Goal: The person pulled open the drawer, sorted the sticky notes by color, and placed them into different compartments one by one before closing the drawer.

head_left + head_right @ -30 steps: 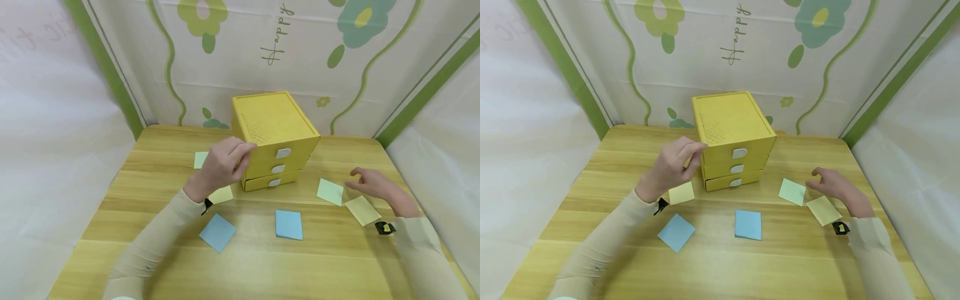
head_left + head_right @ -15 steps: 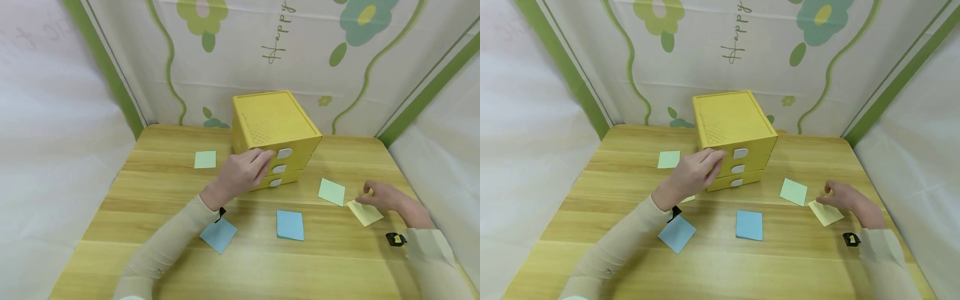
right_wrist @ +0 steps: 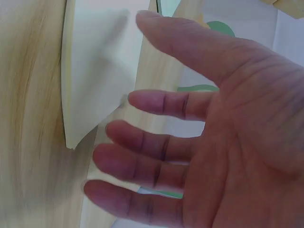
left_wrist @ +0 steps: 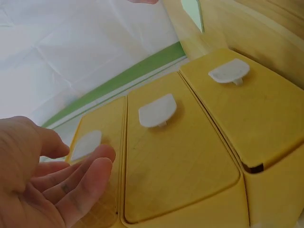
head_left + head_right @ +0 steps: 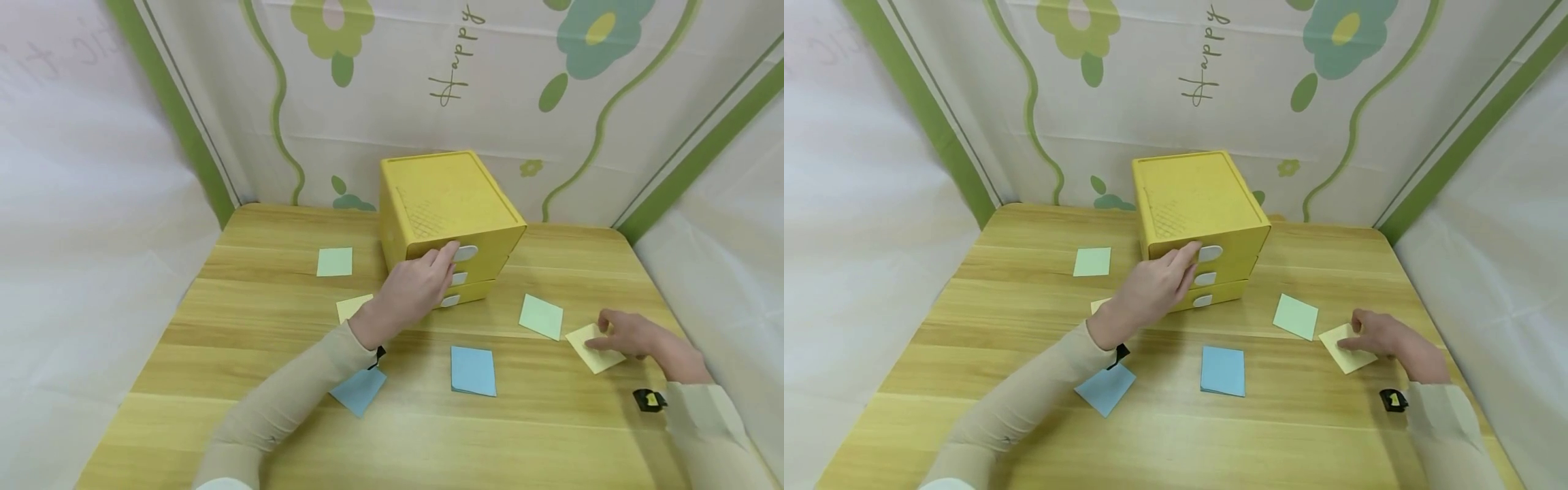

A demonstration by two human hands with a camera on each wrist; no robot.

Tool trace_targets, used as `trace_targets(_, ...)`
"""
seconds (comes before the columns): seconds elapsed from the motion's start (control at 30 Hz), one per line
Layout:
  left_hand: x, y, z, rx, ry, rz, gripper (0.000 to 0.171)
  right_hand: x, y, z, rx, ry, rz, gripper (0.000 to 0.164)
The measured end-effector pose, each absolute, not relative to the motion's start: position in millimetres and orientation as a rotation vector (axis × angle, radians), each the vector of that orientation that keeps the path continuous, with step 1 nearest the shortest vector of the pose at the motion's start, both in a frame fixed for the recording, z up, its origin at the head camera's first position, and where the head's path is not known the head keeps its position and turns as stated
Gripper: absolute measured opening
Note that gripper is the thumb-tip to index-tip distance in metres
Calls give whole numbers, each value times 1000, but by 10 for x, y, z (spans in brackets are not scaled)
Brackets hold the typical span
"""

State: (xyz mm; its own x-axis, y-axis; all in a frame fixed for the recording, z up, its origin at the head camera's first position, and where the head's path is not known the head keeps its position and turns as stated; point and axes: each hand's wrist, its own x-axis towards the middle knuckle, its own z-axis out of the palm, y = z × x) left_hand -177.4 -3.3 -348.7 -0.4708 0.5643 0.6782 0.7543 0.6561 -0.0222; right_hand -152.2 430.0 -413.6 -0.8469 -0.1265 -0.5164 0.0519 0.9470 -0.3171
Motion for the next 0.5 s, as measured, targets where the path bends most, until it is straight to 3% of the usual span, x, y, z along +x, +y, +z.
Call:
trace_targets(0.3,-1765,43,-3496,-989,-2203,-392,27,-1476,4355,-4165,68,2456,-503,55)
trace_targets(0.5,-1765,86,-3465,-964,-2241,-382,13,-1476,4387,-4186,63,2469,-529,51)
